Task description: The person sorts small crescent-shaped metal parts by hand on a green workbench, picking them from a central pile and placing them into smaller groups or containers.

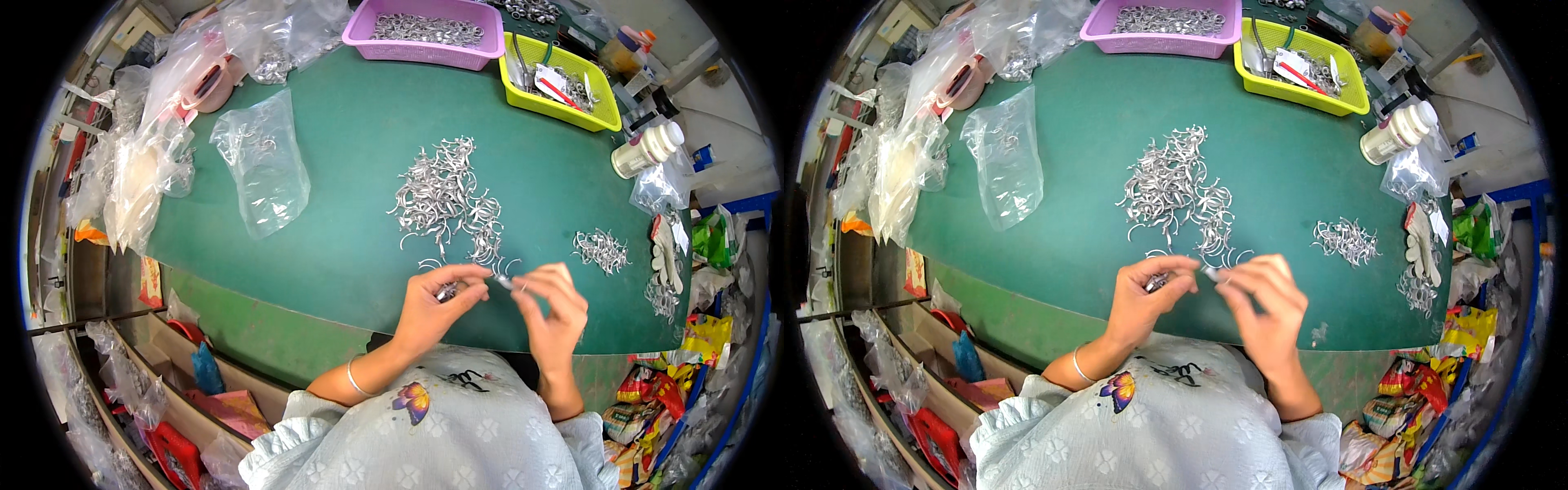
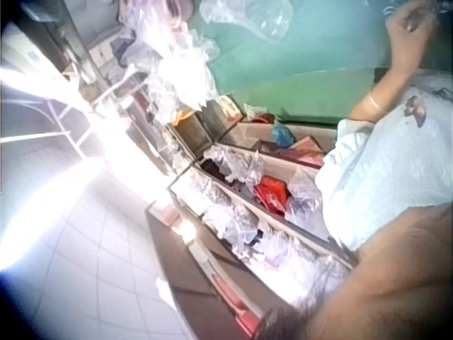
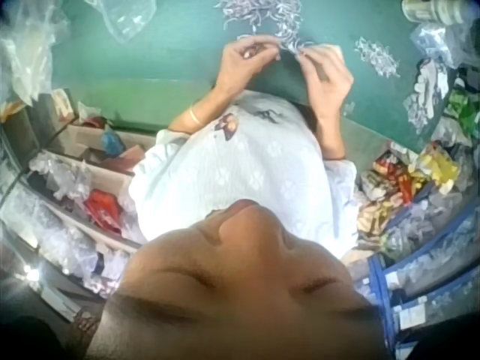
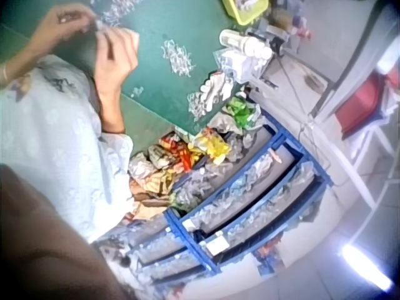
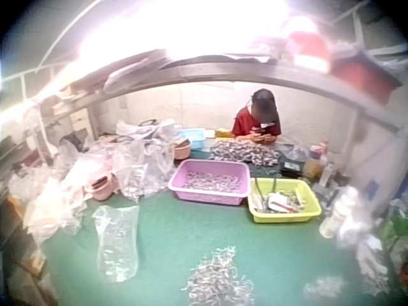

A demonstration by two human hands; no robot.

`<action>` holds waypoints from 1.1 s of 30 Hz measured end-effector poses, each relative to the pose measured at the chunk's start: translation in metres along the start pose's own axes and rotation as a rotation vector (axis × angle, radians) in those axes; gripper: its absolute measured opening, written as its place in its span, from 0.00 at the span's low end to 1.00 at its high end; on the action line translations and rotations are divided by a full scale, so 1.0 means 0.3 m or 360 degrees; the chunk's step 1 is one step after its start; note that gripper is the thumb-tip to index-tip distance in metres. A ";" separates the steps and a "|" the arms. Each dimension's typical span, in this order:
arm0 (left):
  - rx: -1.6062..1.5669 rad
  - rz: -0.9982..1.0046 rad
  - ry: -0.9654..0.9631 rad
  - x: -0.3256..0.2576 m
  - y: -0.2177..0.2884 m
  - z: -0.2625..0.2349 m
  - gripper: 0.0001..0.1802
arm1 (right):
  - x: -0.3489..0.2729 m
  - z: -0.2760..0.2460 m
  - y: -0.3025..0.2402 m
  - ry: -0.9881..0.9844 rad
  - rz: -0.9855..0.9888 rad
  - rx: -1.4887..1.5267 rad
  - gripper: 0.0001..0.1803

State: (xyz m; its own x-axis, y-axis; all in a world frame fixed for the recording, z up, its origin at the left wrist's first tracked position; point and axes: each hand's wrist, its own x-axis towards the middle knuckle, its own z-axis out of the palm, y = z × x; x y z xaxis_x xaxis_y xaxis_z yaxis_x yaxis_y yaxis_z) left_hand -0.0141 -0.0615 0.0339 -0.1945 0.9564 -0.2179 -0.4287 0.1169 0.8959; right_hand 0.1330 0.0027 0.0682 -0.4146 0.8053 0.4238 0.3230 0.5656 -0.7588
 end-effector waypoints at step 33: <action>-0.0510 -0.0192 0.0120 0.016 -0.053 -0.020 0.09 | -0.086 0.025 0.336 -0.0332 0.0007 -0.0614 0.07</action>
State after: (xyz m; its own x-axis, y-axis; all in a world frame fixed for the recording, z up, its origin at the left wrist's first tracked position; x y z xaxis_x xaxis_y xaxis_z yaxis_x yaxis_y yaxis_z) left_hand -0.0136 -0.0603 0.0163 -0.1854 0.9168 -0.3536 -0.7054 0.1264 0.6975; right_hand 0.1700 0.0376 -0.0231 -0.5630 0.7769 0.2819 0.6028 0.6194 -0.5030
